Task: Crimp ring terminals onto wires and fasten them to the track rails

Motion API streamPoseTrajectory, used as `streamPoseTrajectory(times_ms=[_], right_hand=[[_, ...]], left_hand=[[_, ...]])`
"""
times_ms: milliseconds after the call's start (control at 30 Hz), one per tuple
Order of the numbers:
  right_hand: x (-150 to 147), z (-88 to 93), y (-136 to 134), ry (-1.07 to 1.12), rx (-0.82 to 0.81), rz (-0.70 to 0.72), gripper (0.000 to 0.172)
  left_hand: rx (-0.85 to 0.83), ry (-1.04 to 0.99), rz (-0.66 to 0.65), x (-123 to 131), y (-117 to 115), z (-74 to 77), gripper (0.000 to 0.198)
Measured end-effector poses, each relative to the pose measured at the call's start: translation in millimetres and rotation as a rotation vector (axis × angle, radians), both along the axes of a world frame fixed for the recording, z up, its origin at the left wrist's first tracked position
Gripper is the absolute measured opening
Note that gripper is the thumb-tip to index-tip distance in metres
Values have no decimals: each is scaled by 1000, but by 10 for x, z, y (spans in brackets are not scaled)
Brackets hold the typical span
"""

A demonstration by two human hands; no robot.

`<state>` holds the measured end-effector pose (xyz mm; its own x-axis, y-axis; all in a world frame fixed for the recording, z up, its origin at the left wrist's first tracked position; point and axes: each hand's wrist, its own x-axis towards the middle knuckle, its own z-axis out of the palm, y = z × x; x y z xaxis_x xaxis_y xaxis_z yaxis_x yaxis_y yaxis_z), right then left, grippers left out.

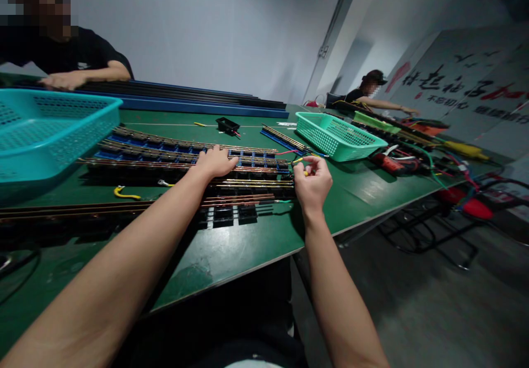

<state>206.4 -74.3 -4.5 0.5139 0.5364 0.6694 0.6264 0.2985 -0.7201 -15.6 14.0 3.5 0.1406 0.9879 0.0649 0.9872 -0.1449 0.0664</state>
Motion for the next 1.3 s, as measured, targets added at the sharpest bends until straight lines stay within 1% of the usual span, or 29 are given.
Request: streamPoseTrajectory(times_ms=[67,133,200,267,400,467,633,733,800,867,967,1033,1133,1200,1300], right_hand=[[-27,11,-26,-5,13,4,22],[-45,12,-42,-24,18,-1,25],[-52,-2,-44,-58,7,9,23],[-52,-25,-35,-130,-13,50,19],[-50,-65,-18,-392,-73,226,14],[-53,-74,-19,-489,-106,303,13],[-53,-65,-35,-542,-147,319,10],[-47,-49,-48,-654,-213,383,8],[-48,-45,-53,-681,-230,407,8],[-54,-49,-52,-635,-205,391,7],[-66,-55,-44,-510,-134,320,7],[-68,-45,-40,-380,-104,237,6],[-53,-18,-29,-121,-86,109,4],[-29,-7,-10,1,-73,63,5],[17,-22,41,101,-40,33,6]], left_hand=[[-1,0,1,-1,6,-4,67],[-2,-3,-3,-2,6,-3,67],[-6,-7,-7,-1,1,2,67],[-11,-9,-7,3,-6,10,67],[-18,-3,0,10,-14,22,67],[-18,-4,-4,11,-14,23,67],[-12,-10,-3,10,-14,21,68],[-10,-9,-5,11,-15,21,68],[-9,-6,-5,11,-15,21,68],[-9,-1,-1,11,-14,21,67],[-11,2,1,10,-14,21,66],[-12,1,3,10,-14,21,66],[-9,1,-4,8,-10,17,66],[-5,1,-8,5,-4,12,66],[-7,-1,-5,1,2,6,67]])
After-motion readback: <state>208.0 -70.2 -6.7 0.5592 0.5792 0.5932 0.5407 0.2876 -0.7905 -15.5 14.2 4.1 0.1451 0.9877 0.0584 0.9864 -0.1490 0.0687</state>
